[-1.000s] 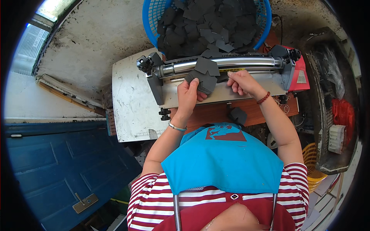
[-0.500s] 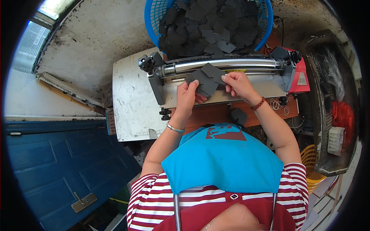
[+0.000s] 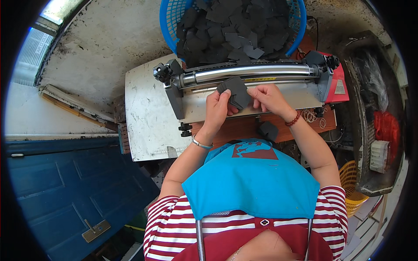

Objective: Sort and stack small black shoe upper components.

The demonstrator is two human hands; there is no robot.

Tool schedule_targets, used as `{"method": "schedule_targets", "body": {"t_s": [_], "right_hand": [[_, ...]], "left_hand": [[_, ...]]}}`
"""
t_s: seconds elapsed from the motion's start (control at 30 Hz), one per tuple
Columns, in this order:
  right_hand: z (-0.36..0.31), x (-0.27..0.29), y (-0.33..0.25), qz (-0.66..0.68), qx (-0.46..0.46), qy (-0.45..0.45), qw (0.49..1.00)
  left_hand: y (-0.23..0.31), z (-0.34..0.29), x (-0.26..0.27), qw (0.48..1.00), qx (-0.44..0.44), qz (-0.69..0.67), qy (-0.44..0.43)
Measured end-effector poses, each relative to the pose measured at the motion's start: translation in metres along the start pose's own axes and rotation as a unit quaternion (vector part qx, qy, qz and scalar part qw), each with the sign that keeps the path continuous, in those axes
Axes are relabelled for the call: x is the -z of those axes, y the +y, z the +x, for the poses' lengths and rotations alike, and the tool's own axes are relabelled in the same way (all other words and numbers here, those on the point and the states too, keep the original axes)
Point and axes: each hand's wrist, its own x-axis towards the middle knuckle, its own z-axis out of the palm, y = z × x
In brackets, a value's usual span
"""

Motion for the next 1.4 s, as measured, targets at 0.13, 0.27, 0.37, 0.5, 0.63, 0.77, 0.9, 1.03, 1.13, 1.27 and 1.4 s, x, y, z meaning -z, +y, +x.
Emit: {"method": "schedule_targets", "body": {"t_s": [0.13, 0.27, 0.37, 0.5, 0.63, 0.77, 0.9, 1.03, 1.13, 1.27, 1.4], "right_hand": [[-0.008, 0.006, 0.000, -0.013, 0.027, -0.035, 0.999], [-0.005, 0.037, 0.004, -0.090, -0.074, -0.066, 0.991], [0.004, 0.046, 0.005, -0.127, -0.087, -0.006, 0.988], [0.010, 0.026, 0.002, -0.085, -0.036, 0.060, 0.994], [0.001, 0.008, -0.003, -0.039, 0.020, -0.034, 0.998], [-0.003, 0.016, -0.007, 0.000, 0.010, -0.059, 0.998], [-0.005, 0.019, -0.001, -0.027, 0.020, -0.052, 0.998], [-0.005, 0.032, 0.002, -0.086, -0.037, -0.070, 0.993], [0.001, 0.041, 0.009, -0.127, -0.096, -0.053, 0.986], [0.010, 0.028, 0.009, -0.119, -0.049, 0.025, 0.991], [-0.001, 0.010, 0.003, -0.053, 0.025, -0.028, 0.998]], "left_hand": [[-0.002, 0.000, 0.004, 1.000, 0.003, -0.015, 0.004], [-0.004, 0.000, 0.008, 1.000, -0.001, 0.009, 0.011], [-0.002, -0.001, 0.007, 1.000, 0.006, 0.017, 0.011], [-0.004, 0.000, -0.003, 1.000, 0.018, 0.001, -0.022], [-0.002, 0.000, -0.010, 0.999, 0.027, -0.008, -0.037], [0.000, -0.001, -0.009, 0.998, 0.037, -0.018, -0.046], [-0.003, -0.003, -0.006, 0.998, 0.038, -0.019, -0.052], [-0.003, -0.003, 0.003, 1.000, 0.007, -0.001, -0.010], [-0.003, -0.004, 0.004, 1.000, -0.001, 0.025, 0.016], [-0.006, -0.002, -0.004, 0.998, -0.012, 0.056, -0.007], [-0.011, 0.004, -0.010, 0.998, -0.011, 0.059, -0.026]]}}
